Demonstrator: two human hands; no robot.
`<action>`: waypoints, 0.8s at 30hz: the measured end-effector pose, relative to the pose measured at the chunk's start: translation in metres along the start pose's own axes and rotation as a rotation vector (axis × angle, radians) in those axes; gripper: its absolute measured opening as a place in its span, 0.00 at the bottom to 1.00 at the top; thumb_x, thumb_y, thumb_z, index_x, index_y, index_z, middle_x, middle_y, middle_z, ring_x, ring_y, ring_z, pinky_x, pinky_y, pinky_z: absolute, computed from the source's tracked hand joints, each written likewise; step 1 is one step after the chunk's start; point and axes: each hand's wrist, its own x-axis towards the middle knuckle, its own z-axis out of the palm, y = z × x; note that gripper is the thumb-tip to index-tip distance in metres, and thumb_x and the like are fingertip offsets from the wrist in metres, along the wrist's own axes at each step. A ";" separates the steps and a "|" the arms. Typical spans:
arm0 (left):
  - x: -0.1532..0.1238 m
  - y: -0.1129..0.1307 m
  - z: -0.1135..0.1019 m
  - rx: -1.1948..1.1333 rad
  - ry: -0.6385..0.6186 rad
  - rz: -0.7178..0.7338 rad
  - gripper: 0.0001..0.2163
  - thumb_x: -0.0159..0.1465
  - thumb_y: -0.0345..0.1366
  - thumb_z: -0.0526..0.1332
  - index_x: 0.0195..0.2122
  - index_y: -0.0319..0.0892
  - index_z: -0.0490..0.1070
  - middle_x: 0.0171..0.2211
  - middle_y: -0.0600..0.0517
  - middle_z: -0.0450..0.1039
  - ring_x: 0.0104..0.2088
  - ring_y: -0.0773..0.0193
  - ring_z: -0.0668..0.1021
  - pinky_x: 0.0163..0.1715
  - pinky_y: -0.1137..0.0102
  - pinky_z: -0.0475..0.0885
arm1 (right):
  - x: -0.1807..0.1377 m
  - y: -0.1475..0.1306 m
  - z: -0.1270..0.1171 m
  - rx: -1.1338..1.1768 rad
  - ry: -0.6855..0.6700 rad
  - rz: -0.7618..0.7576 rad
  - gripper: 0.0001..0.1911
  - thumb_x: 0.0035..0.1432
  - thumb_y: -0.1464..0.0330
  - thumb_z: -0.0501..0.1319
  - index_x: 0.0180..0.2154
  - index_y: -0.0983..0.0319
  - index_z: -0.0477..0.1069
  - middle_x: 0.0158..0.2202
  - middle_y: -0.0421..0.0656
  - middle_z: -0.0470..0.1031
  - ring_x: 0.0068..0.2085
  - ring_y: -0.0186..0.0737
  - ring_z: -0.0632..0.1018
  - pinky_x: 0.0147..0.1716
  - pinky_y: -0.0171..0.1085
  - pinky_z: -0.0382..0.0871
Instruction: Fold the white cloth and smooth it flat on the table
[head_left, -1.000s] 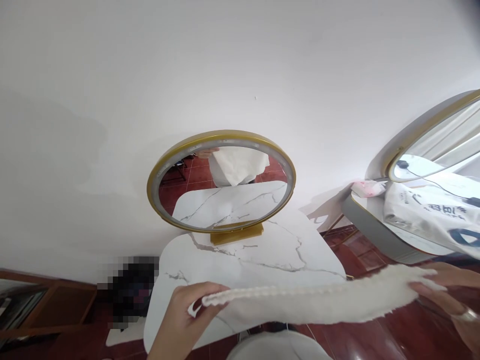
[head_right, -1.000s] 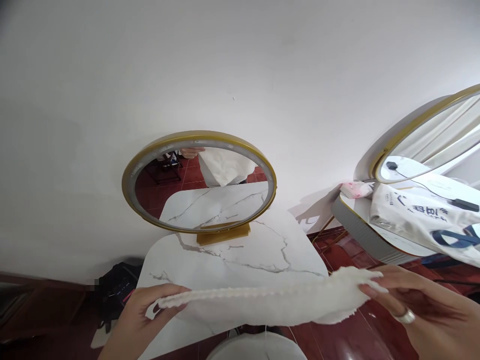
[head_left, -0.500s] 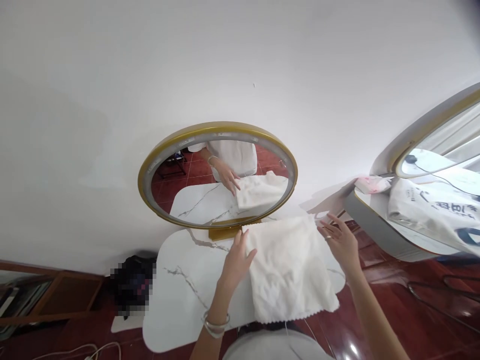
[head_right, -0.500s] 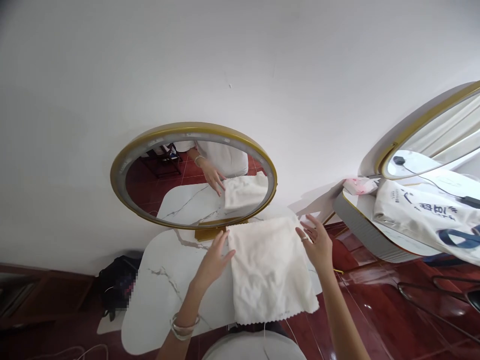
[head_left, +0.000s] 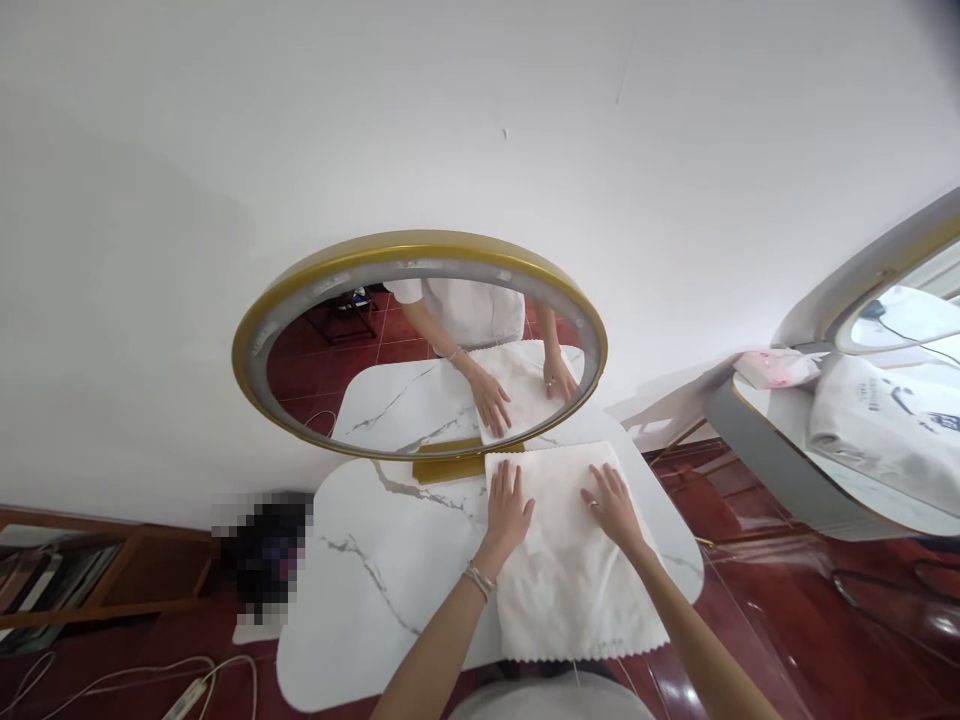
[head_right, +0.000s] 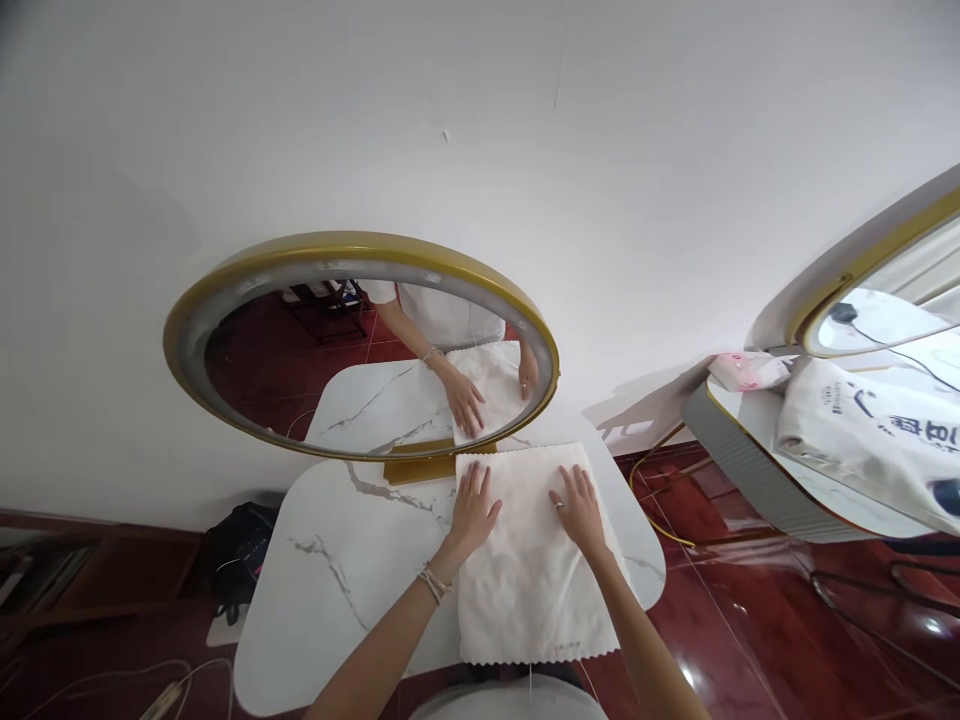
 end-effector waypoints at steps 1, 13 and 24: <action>0.007 -0.002 0.006 0.023 0.034 -0.002 0.28 0.63 0.36 0.53 0.64 0.34 0.50 0.66 0.38 0.46 0.66 0.51 0.49 0.63 0.53 0.54 | 0.003 0.006 0.004 -0.043 -0.016 -0.027 0.29 0.63 0.54 0.44 0.58 0.63 0.60 0.63 0.54 0.56 0.64 0.54 0.55 0.58 0.53 0.57; 0.064 -0.001 0.036 0.122 0.211 -0.143 0.28 0.65 0.45 0.51 0.63 0.37 0.54 0.63 0.37 0.56 0.61 0.43 0.62 0.59 0.48 0.55 | 0.073 -0.039 0.041 -0.232 -0.089 -0.287 0.26 0.62 0.55 0.50 0.61 0.52 0.59 0.65 0.46 0.54 0.65 0.53 0.52 0.61 0.56 0.44; 0.116 0.010 0.028 0.101 0.154 -0.186 0.20 0.66 0.39 0.47 0.51 0.37 0.71 0.51 0.39 0.72 0.54 0.45 0.71 0.52 0.52 0.65 | 0.117 -0.038 0.030 -0.221 -0.157 -0.248 0.25 0.64 0.56 0.48 0.59 0.58 0.62 0.62 0.49 0.59 0.65 0.52 0.54 0.63 0.56 0.39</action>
